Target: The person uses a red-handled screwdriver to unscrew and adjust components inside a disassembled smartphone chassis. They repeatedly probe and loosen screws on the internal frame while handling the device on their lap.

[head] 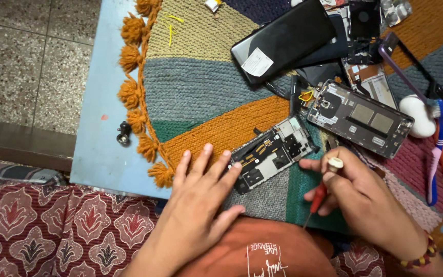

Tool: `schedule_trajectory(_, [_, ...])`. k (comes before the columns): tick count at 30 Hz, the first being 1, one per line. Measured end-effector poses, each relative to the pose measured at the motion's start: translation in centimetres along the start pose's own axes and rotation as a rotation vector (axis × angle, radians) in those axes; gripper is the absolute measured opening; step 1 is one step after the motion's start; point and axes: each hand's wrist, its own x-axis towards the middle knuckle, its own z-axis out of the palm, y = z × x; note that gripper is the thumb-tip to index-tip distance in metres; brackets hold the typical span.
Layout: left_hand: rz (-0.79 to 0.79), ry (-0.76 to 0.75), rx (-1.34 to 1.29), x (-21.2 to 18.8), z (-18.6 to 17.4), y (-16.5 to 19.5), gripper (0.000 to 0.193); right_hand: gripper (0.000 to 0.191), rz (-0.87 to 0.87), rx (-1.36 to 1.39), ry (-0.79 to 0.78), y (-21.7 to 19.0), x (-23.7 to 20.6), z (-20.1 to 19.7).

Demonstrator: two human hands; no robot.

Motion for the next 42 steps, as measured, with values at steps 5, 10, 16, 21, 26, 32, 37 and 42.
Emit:
schedule_trajectory(5, [0.027,-0.070,-0.100,-1.0,0.1,0.6,0.044,0.010,-0.031,-0.058,0.056,-2.8,1.0,1.2])
schedule_trajectory(10, [0.143,-0.115,-0.154,-1.2,1.6,1.2,0.029,0.008,-0.177,-0.225,-0.039,-4.6,3.1,2.9])
schedule_trajectory(16, [0.261,-0.147,-0.122,0.4,2.4,1.4,0.036,0.011,-0.229,0.020,-0.192,-5.9,5.3,3.7])
schedule_trajectory(21, [0.219,-0.018,-0.085,2.4,1.5,1.1,0.032,0.014,-0.414,0.083,0.071,-6.3,2.8,0.8])
schedule_trajectory(26, [0.252,0.054,0.052,5.1,1.6,0.7,0.062,0.020,-0.645,-0.096,0.251,-4.7,-1.8,-1.0])
schedule_trajectory(32, [0.212,-0.015,0.082,6.2,1.7,0.6,0.071,0.028,-0.561,-0.221,0.364,-3.2,-4.1,-0.2])
schedule_trajectory(37, [0.143,0.006,0.093,4.4,1.3,0.9,0.062,0.029,-0.643,-0.104,0.278,-2.0,-2.9,0.0])
schedule_trajectory(42, [0.085,0.059,0.128,3.0,2.5,1.7,0.058,0.031,-0.606,-0.036,0.253,-0.7,-1.5,0.9])
